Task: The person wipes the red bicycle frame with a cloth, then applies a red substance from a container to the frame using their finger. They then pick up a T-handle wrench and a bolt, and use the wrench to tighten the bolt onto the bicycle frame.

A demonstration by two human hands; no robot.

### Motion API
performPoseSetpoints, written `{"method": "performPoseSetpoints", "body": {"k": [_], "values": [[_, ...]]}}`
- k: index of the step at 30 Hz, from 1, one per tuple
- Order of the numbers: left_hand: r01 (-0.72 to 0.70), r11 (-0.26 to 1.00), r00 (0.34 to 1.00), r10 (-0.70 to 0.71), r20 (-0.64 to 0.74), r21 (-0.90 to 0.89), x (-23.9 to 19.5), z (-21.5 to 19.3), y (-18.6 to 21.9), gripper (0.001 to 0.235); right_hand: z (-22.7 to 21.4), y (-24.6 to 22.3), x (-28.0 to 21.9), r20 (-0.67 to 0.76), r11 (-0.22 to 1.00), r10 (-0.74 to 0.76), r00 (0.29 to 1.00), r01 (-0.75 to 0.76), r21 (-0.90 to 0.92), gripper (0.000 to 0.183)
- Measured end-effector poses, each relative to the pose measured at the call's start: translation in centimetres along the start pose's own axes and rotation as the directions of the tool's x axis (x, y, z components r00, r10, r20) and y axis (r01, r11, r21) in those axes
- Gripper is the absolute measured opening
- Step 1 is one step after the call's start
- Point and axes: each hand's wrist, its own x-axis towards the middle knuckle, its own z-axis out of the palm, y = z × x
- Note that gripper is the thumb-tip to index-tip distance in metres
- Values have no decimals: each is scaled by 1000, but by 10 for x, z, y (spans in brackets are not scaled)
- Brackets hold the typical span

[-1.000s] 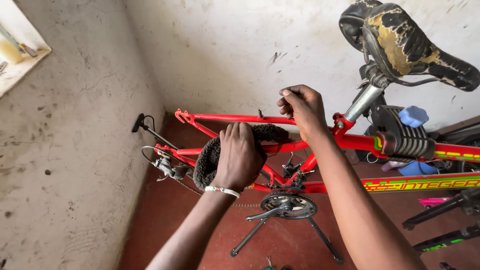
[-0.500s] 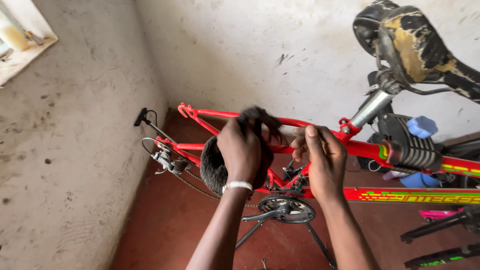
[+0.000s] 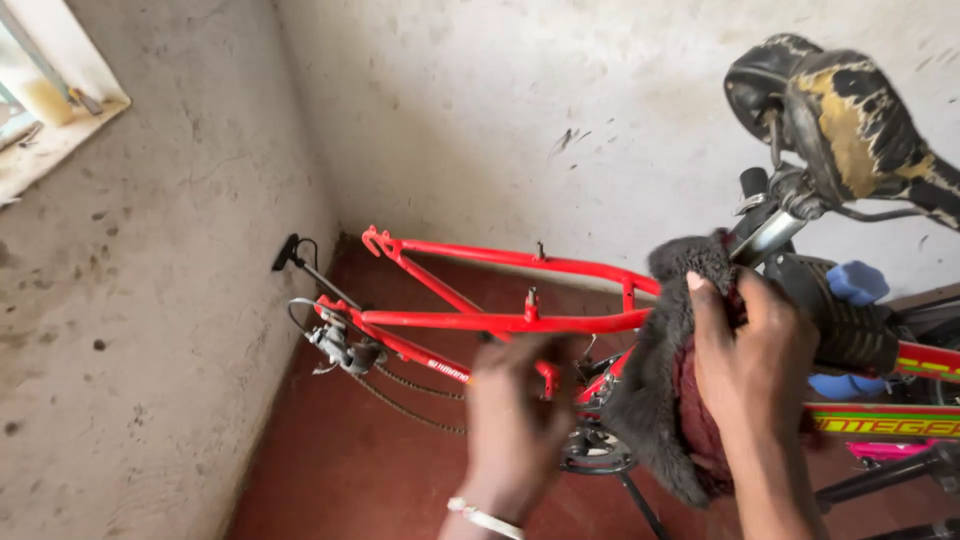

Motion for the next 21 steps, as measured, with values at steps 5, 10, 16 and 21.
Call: {"method": "performPoseSetpoints", "body": {"k": [5, 10, 16, 21], "values": [[-243, 848, 960, 280, -10, 471, 19, -16, -83, 37, 26, -39, -1, 239, 984, -19, 971, 60, -166, 36], [-248, 910, 968, 249, 43, 332, 28, -21, -91, 26, 53, -72, -35, 445, 957, -190, 875, 265, -113, 32], [-206, 955, 977, 213, -9, 215, 29, -23, -90, 24, 51, -69, -18, 476, 979, -125, 870, 186, -82, 26], [-223, 956, 972, 232, -27, 193, 31, -24, -86, 28, 69, -59, 38, 784, 995, -102, 612, 67, 78, 25]]}}
